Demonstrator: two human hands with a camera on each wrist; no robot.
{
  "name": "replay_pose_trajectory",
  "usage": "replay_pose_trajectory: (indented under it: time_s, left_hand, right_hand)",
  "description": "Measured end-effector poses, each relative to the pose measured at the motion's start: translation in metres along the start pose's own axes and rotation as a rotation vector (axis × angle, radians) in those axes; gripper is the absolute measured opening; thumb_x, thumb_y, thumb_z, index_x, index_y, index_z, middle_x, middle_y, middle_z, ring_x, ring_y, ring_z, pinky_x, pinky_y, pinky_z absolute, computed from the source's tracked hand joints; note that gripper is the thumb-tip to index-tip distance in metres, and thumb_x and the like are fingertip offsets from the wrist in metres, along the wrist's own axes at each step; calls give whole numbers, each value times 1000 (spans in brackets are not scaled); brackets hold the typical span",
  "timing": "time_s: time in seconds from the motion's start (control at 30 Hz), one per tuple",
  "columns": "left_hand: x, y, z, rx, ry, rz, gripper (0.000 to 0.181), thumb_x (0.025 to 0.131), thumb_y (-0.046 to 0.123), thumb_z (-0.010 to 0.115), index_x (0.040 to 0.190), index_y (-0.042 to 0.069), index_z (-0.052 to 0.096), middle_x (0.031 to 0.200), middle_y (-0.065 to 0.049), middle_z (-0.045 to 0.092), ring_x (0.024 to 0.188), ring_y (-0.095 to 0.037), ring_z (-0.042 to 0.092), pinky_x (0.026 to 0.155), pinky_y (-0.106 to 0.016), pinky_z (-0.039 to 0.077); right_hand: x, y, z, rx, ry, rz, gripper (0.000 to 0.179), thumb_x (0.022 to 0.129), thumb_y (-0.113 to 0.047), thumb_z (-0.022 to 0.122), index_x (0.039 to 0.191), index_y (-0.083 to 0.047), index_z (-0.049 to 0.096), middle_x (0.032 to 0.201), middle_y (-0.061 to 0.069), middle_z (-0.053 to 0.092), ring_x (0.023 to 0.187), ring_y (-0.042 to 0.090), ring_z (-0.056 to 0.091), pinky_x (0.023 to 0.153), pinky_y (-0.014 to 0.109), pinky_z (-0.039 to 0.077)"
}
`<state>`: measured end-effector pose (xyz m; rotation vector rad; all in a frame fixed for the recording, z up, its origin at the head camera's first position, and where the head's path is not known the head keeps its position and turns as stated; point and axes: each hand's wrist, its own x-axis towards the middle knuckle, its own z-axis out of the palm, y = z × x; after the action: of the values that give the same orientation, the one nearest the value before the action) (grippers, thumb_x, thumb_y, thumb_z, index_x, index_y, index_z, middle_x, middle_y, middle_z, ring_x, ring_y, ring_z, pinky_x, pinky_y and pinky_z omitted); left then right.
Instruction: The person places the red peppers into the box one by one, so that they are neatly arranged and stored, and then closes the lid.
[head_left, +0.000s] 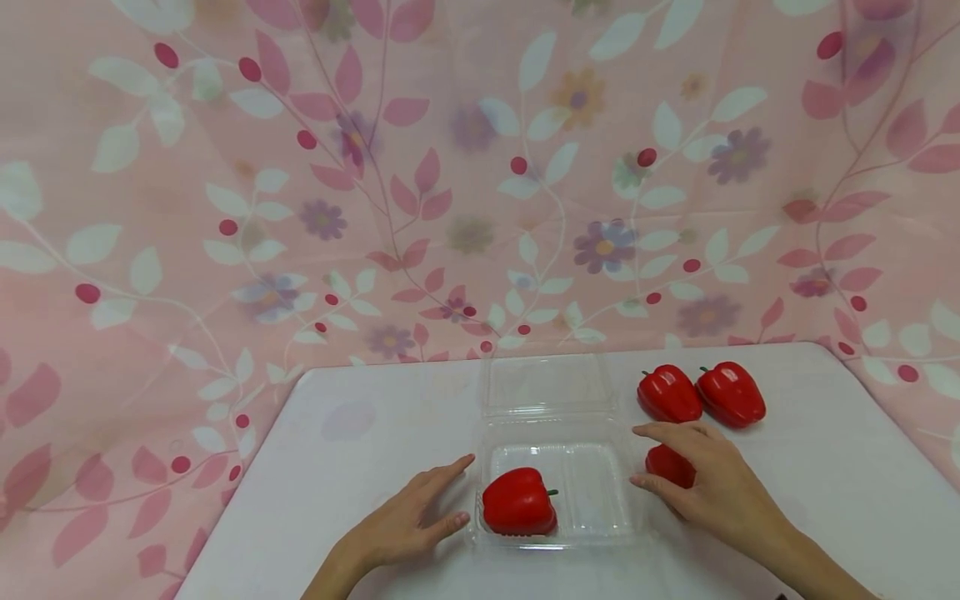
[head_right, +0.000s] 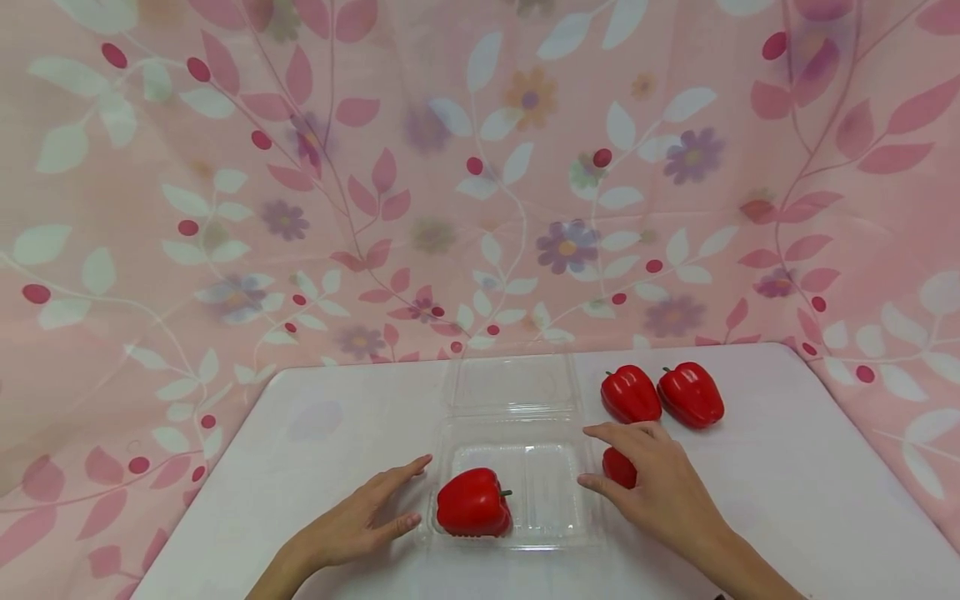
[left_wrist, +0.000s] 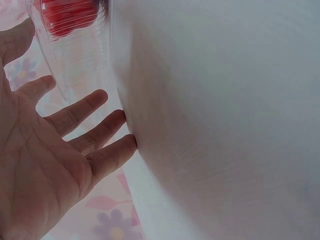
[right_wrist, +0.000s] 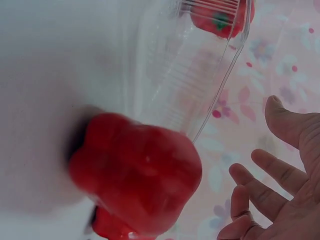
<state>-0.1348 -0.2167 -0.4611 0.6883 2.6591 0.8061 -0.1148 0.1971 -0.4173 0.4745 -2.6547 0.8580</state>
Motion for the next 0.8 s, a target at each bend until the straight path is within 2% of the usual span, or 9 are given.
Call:
replay_pose_trajectory:
  time_s: [0.2, 0.47, 0.67, 0.8]
  left_hand:
    - [0, 0, 0, 7, 1, 8, 71, 94, 60, 52, 156, 39, 25, 152, 5, 40, 134, -26, 41, 96, -64, 44]
    - [0, 1, 0, 4, -4, 2, 71, 93, 60, 53, 156, 38, 25, 152, 5, 40, 133, -27, 41, 95, -65, 44]
    - [1, 1, 0, 7, -8, -6, 72, 93, 60, 53, 156, 39, 25, 152, 4, 40, 134, -27, 41, 95, -65, 44]
    - [0, 2, 0, 6, -10, -9, 72, 93, 61, 53, 156, 38, 25, 153, 4, 40, 134, -28, 41, 95, -65, 43]
  right_hand:
    - [-3, 12, -6, -15, 1, -3, 59, 70, -35, 90, 123, -26, 66, 114, -4, 66, 102, 20, 48, 69, 44, 58]
    - [-7, 29, -10, -37, -15, -12, 59, 71, -41, 88, 123, -22, 67, 118, 4, 65, 108, 28, 47, 71, 59, 55]
    - [-8, 39, -12, -74, 2, -55, 58, 70, -42, 89, 122, -27, 67, 117, 1, 66, 105, 23, 46, 69, 51, 55]
    - [-10, 45, -13, -72, -23, -44, 60, 68, -40, 90, 122, -24, 68, 117, 2, 66, 105, 23, 45, 68, 50, 55]
